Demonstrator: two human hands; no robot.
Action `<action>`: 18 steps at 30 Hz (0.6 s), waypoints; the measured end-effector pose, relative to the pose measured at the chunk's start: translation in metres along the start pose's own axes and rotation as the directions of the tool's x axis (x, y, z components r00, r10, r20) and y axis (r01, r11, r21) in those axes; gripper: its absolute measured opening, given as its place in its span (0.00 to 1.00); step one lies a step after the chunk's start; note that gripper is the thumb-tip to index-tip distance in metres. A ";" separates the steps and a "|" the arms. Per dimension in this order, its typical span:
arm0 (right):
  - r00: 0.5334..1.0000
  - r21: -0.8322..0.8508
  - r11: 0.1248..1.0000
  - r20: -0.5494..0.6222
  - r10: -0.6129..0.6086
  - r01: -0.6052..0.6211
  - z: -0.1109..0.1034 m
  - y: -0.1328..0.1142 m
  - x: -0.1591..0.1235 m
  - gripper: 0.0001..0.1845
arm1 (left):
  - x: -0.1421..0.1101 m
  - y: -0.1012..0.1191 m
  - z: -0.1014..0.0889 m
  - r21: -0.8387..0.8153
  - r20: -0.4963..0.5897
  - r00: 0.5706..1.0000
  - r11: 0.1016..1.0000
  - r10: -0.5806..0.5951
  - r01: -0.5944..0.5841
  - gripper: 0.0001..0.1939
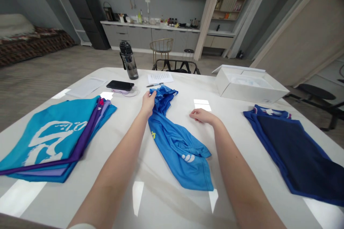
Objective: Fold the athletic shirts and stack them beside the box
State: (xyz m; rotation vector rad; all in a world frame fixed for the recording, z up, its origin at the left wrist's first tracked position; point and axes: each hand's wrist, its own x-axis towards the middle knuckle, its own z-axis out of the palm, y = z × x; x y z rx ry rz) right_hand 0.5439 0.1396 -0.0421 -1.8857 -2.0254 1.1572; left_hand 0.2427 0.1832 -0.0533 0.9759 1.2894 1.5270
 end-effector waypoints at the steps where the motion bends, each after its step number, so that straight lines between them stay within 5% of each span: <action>1: 1.000 -0.046 0.999 -0.001 -0.010 0.010 0.002 -0.002 0.002 0.14 | 0.003 0.002 -0.005 -0.103 -0.042 0.997 0.993 -0.067 0.062 0.12; 4: 0.998 -0.151 0.988 -0.034 -0.050 0.044 0.004 -0.004 0.000 0.14 | 0.011 0.006 -0.023 -0.257 -0.168 0.973 0.960 -0.159 0.113 0.11; 8: 0.995 -0.108 0.990 -0.018 -0.098 0.095 0.004 -0.009 -0.006 0.14 | 0.019 0.006 -0.043 -0.169 -0.352 0.922 0.980 -0.158 0.104 0.05; 11: 0.971 0.052 0.970 -0.005 -0.237 0.237 0.014 -0.029 -0.006 0.16 | 0.015 0.008 -0.048 0.213 -0.458 0.880 0.977 0.124 -0.027 0.09; 12: 0.957 0.096 0.952 -0.019 -0.289 0.289 0.020 -0.037 -0.005 0.17 | 0.012 0.009 -0.047 0.386 -0.417 0.864 0.916 0.281 -0.111 0.11; 14: 0.928 0.147 0.917 -0.051 -0.368 0.371 0.033 -0.053 -0.003 0.17 | 0.003 0.012 -0.041 0.647 -0.143 0.861 0.704 0.489 -0.292 0.15; 16: 0.908 0.182 0.890 -0.042 -0.417 0.418 0.045 -0.063 0.000 0.17 | -0.008 0.013 -0.031 0.739 0.230 0.877 0.510 0.421 -0.439 0.14; 18: 0.899 0.228 0.876 0.006 -0.438 0.425 0.052 -0.066 0.002 0.17 | -0.018 0.010 -0.018 0.785 0.446 0.869 0.372 0.214 -0.495 0.11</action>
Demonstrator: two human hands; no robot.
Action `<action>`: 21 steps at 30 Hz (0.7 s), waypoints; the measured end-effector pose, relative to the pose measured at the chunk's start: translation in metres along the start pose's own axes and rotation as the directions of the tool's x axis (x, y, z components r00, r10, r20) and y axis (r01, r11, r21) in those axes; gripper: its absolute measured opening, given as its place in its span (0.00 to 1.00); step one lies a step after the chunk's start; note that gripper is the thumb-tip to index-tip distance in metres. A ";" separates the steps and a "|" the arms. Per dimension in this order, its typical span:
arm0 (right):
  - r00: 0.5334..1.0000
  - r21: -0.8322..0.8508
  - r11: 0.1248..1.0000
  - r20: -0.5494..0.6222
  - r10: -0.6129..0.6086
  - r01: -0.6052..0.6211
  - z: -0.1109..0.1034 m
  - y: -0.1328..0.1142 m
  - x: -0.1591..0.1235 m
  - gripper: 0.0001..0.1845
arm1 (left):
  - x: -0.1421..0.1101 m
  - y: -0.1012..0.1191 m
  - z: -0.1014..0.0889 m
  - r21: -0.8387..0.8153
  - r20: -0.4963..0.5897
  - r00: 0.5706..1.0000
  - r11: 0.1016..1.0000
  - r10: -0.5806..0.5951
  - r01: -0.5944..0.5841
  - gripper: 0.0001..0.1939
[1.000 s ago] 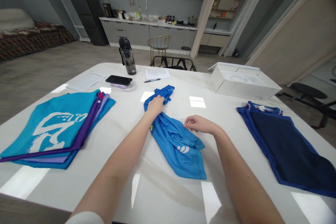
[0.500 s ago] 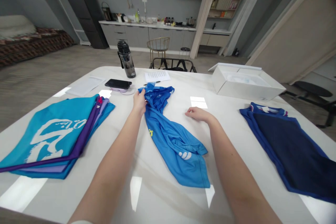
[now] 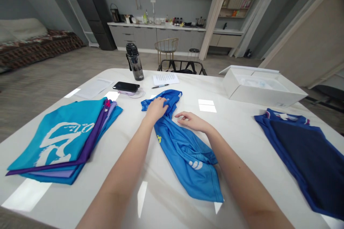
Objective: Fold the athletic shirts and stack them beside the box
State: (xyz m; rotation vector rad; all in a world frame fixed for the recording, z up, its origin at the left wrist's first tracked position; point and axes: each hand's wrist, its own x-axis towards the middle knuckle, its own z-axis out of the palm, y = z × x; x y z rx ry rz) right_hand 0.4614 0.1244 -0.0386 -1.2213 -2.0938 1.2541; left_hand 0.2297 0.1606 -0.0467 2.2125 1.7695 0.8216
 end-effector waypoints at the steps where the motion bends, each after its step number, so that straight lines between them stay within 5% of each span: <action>1: 1.000 0.025 1.000 0.021 0.011 -0.012 0.001 0.001 0.000 0.16 | -0.002 0.006 0.005 0.071 0.086 0.996 0.997 -0.010 0.004 0.12; 5: 0.995 0.108 0.990 0.016 0.095 -0.096 -0.005 0.007 -0.003 0.13 | -0.008 0.026 0.029 0.163 0.111 0.990 0.984 -0.092 0.073 0.08; 8: 0.988 0.194 0.970 -0.018 0.152 -0.145 -0.009 0.009 -0.003 0.10 | -0.010 0.038 0.046 -0.141 0.096 0.988 0.981 -0.118 0.131 0.12; 11: 0.957 0.311 0.936 -0.178 0.230 -0.167 -0.011 0.009 0.000 0.10 | -0.007 0.048 0.058 -0.576 0.177 0.980 0.797 -0.096 0.182 0.15; 13: 0.909 0.368 0.916 -0.307 0.282 -0.160 -0.012 0.010 0.002 0.10 | -0.005 0.049 0.060 -0.703 0.211 0.977 0.691 -0.020 0.166 0.13; 15: 0.877 0.388 0.910 -0.376 0.299 -0.144 -0.013 0.011 0.003 0.09 | -0.002 0.045 0.056 -0.648 0.161 0.986 0.758 0.040 0.075 0.14; 17: 0.893 0.376 0.918 -0.362 0.268 -0.123 -0.012 0.013 0.004 0.08 | -0.002 0.037 0.050 -0.452 0.064 0.997 0.892 0.045 -0.011 0.17; 21: 0.958 0.348 0.933 -0.220 0.182 -0.097 -0.006 0.012 0.004 0.05 | -0.008 0.024 0.044 -0.046 0.057 0.993 0.993 -0.102 0.105 0.26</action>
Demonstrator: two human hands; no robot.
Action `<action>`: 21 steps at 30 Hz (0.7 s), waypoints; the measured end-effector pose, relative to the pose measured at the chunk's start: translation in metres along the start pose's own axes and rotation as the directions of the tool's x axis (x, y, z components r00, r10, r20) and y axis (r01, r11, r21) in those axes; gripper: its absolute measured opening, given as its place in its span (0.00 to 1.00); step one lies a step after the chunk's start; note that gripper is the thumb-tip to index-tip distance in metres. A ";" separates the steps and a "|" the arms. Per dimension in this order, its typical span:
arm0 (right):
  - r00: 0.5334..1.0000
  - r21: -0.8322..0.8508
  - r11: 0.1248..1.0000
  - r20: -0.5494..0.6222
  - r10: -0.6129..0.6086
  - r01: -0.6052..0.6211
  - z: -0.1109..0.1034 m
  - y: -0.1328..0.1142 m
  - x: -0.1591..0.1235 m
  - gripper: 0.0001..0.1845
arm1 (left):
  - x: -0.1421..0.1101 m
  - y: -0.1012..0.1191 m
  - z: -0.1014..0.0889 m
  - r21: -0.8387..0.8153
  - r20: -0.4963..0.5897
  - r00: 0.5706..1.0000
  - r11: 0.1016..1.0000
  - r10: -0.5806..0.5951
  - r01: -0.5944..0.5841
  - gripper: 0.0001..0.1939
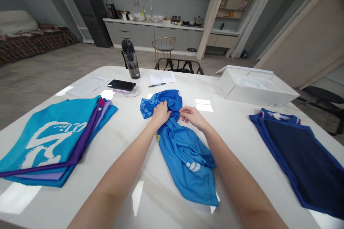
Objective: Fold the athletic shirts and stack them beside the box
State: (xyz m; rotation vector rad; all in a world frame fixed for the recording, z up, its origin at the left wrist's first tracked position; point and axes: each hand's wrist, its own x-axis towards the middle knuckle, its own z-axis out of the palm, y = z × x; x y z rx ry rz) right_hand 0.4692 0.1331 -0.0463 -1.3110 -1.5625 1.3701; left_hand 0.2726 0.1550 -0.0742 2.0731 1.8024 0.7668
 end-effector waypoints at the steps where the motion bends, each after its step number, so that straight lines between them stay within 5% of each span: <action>1: 1.000 -0.001 1.000 0.019 0.007 -0.007 0.001 0.000 0.000 0.05 | -0.001 0.000 0.000 0.066 0.016 0.999 0.997 -0.035 0.033 0.24; 5: 0.995 0.021 0.995 0.011 0.097 -0.097 0.005 0.000 -0.002 0.08 | -0.004 0.010 0.002 0.101 -0.032 0.999 0.994 -0.026 0.029 0.09; 9: 0.982 0.032 0.982 -0.012 0.188 -0.188 0.006 0.001 -0.002 0.22 | -0.005 0.032 0.003 -0.209 -0.042 0.997 0.975 0.070 -0.078 0.08; 13: 0.963 0.046 0.984 -0.201 0.179 -0.174 -0.003 0.005 0.002 0.27 | -0.006 0.043 0.011 -0.588 0.121 0.925 0.777 0.360 -0.225 0.15; 15: 0.935 -0.007 0.986 -0.319 0.158 -0.169 -0.012 0.010 0.006 0.24 | -0.005 0.039 0.013 -0.651 0.126 0.903 0.721 0.411 -0.237 0.19; 18: 0.909 -0.211 0.957 -0.404 0.101 -0.200 -0.031 0.019 0.012 0.18 | 0.000 0.021 0.011 -0.492 0.101 0.936 0.835 0.337 -0.247 0.20; 21: 0.897 -0.403 0.873 -0.436 0.080 -0.274 -0.051 0.024 0.014 0.15 | 0.004 -0.004 0.002 -0.085 0.147 0.982 0.990 0.120 -0.108 0.28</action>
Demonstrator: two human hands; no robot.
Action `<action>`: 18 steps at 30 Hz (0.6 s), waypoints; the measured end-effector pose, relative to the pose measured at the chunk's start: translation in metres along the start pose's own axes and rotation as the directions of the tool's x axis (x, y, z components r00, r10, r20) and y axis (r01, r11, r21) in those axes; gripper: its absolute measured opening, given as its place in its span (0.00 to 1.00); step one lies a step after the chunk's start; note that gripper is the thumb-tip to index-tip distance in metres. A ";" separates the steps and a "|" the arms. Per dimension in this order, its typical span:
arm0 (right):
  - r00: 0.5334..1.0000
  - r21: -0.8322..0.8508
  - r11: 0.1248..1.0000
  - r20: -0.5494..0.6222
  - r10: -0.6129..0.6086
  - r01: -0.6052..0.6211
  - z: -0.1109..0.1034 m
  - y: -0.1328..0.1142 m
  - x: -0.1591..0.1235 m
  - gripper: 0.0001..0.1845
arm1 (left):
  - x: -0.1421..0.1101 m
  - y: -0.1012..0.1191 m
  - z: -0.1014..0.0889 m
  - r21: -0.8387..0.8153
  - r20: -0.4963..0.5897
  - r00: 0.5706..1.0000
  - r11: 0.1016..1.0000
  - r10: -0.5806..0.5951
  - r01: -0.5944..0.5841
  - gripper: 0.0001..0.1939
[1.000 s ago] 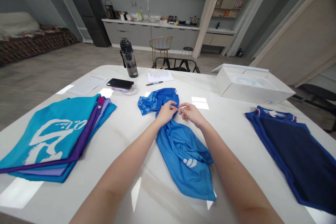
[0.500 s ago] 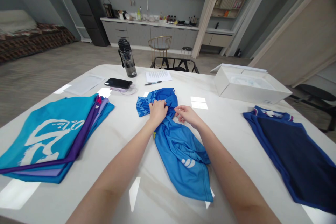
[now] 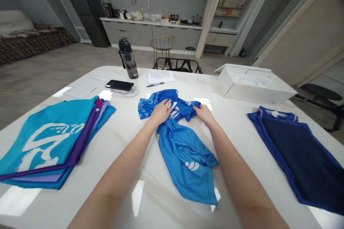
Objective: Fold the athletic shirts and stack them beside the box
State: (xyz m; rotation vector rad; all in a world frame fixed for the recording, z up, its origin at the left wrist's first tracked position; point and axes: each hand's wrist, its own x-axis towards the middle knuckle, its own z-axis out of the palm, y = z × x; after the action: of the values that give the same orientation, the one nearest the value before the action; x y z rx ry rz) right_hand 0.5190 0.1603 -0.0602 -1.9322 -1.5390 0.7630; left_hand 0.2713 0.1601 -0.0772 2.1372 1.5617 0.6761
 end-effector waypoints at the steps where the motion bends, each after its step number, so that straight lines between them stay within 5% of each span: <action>1: 1.000 -0.074 0.997 -0.018 0.007 -0.008 -0.006 0.004 0.003 0.15 | -0.001 -0.008 -0.005 0.117 0.026 0.995 0.989 -0.097 0.093 0.32; 3: 0.998 -0.201 0.979 -0.056 0.034 -0.045 -0.019 0.012 0.008 0.15 | -0.002 -0.021 -0.014 0.287 0.085 0.962 0.931 -0.259 0.225 0.38; 8: 0.979 -0.314 0.932 -0.148 0.140 -0.181 -0.063 0.047 0.022 0.20 | -0.003 -0.039 -0.037 0.440 0.242 0.861 0.841 -0.448 0.314 0.49; 14: 0.881 -0.298 0.851 -0.341 0.327 -0.432 -0.100 0.096 0.022 0.27 | -0.006 -0.054 -0.066 0.573 0.293 0.755 0.740 -0.586 0.352 0.62; 16: 0.864 -0.285 0.843 -0.370 0.343 -0.457 -0.102 0.100 0.016 0.27 | -0.008 -0.055 -0.071 0.586 0.274 0.754 0.725 -0.597 0.361 0.62; 18: 0.859 -0.298 0.856 -0.433 0.274 -0.423 -0.098 0.095 0.011 0.27 | -0.007 -0.050 -0.069 0.549 0.234 0.813 0.763 -0.533 0.342 0.59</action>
State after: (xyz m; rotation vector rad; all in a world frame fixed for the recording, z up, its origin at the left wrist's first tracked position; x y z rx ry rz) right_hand 0.6553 0.1462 -0.0624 -2.5262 -1.1629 0.1969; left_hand 0.1901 0.1705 -0.0520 1.9069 2.0501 -0.3189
